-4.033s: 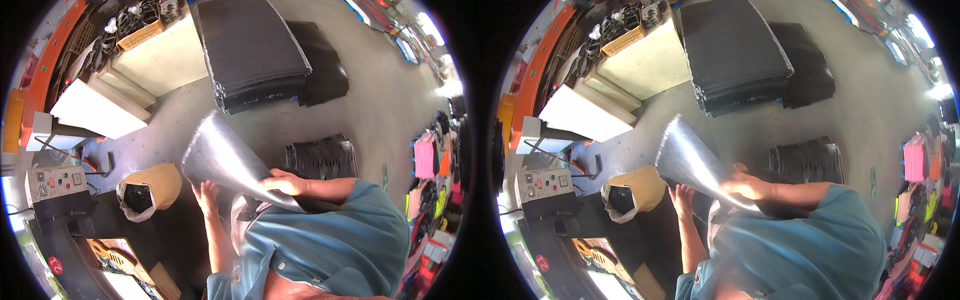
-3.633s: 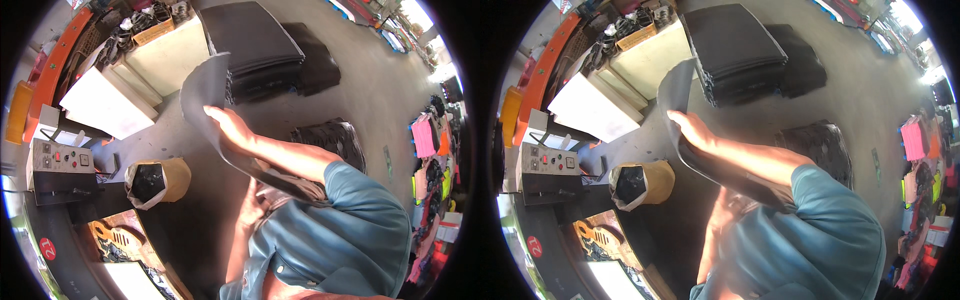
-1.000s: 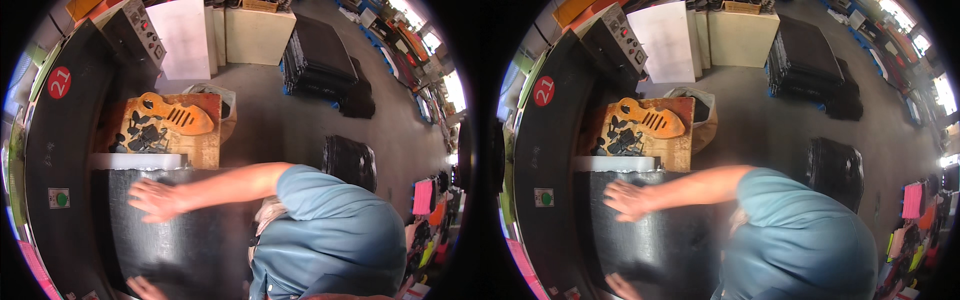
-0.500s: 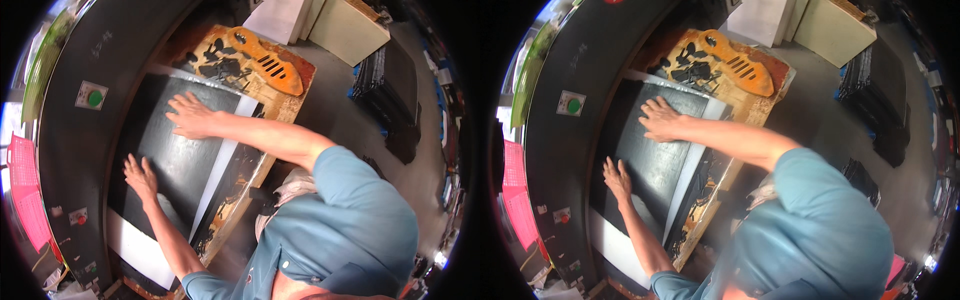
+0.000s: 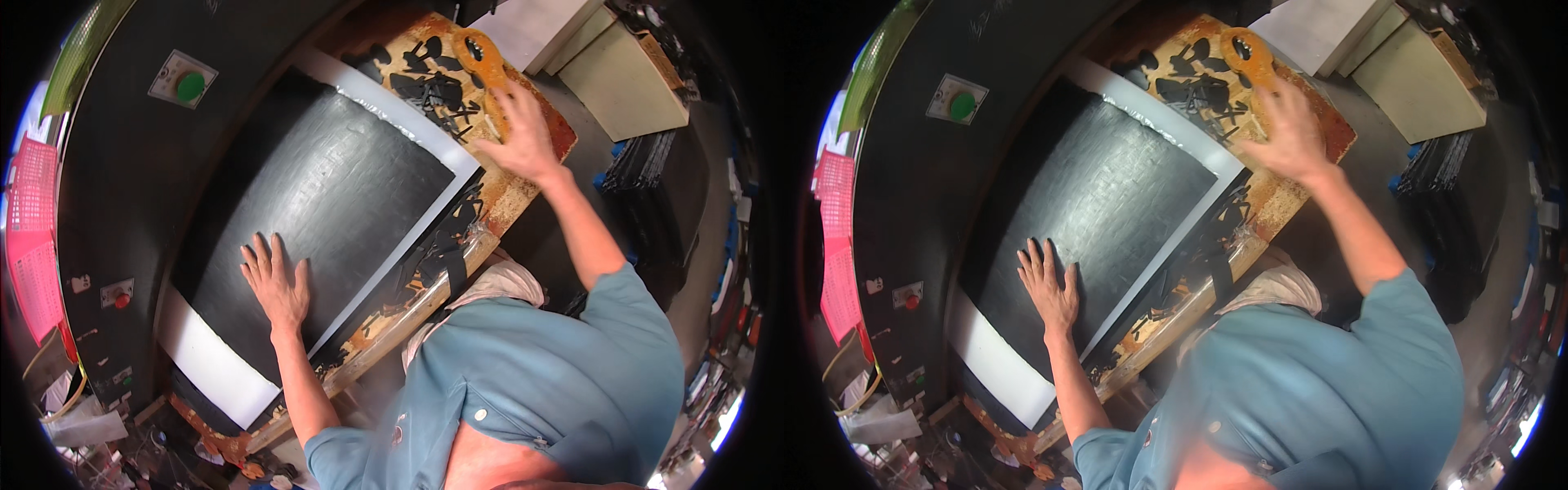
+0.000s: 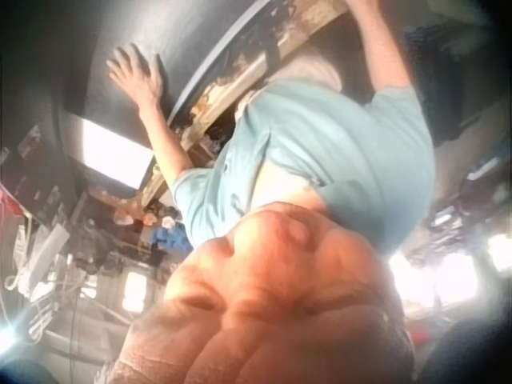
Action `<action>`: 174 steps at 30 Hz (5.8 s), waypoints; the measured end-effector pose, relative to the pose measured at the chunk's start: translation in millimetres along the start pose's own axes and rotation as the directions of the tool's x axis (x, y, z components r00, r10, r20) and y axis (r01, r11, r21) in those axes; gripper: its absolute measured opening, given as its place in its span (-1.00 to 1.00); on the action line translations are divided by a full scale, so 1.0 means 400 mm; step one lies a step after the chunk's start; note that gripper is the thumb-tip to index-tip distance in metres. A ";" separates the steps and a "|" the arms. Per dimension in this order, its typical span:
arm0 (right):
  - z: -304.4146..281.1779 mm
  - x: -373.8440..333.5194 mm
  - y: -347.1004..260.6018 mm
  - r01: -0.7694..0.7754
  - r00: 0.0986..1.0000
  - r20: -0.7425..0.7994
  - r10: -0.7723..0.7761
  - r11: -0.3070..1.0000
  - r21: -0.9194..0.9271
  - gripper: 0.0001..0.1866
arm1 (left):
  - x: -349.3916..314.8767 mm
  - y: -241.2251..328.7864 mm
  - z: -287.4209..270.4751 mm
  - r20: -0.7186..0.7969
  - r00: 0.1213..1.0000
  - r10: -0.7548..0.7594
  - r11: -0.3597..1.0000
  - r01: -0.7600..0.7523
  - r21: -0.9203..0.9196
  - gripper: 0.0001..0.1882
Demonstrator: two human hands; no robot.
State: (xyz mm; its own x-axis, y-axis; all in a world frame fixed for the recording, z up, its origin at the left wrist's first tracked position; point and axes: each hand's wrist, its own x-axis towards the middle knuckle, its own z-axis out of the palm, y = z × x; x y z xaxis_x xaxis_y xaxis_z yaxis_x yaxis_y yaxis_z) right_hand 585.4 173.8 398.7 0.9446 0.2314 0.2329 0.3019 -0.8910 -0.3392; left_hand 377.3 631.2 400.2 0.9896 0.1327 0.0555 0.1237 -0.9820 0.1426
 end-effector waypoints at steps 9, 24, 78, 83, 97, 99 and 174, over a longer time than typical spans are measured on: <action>0.004 -0.049 0.177 0.049 0.996 0.073 -0.052 0.998 0.040 0.13 | -0.002 -0.005 -0.001 -0.069 0.997 0.034 0.998 -0.038 -0.047 -0.23; -0.084 -0.045 -0.129 0.066 0.962 0.169 -0.216 0.779 0.624 0.03 | 0.008 -0.009 0.005 -0.098 0.995 0.009 0.997 -0.017 -0.074 -0.29; 0.328 -0.309 -1.239 0.495 0.794 0.045 -0.606 0.689 0.529 -0.22 | -0.408 -0.373 -0.050 -0.368 0.879 -0.305 0.917 0.166 -0.362 -0.39; 0.329 -0.318 -1.275 0.503 0.817 0.017 -0.576 0.727 0.467 -0.26 | -0.395 -0.371 -0.052 -0.360 0.875 -0.324 0.902 0.171 -0.398 -0.37; 0.250 -0.248 -1.029 0.406 0.803 0.015 -0.596 0.565 0.718 -0.35 | -0.532 -0.153 -0.100 -0.474 0.767 -0.433 0.764 0.033 -0.644 -0.79; 0.238 -0.237 -0.970 0.210 0.884 0.097 -0.457 0.574 0.791 -0.46 | -0.546 -0.069 -0.065 -0.456 0.830 -0.320 0.757 -0.065 -0.650 -0.79; 0.230 -0.421 -1.157 0.227 0.797 0.243 -0.552 0.648 0.727 -0.10 | -0.555 -0.242 -0.040 -0.399 0.834 -0.381 0.898 0.230 -0.376 -0.47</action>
State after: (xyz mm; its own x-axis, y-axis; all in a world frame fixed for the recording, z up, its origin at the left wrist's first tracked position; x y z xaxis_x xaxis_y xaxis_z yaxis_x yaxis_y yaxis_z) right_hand 298.5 583.3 432.5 0.6178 0.7717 0.1513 0.5044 -0.2412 -0.8291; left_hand 144.6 698.9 389.8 0.7487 0.5386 0.3865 0.3112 -0.8003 0.5125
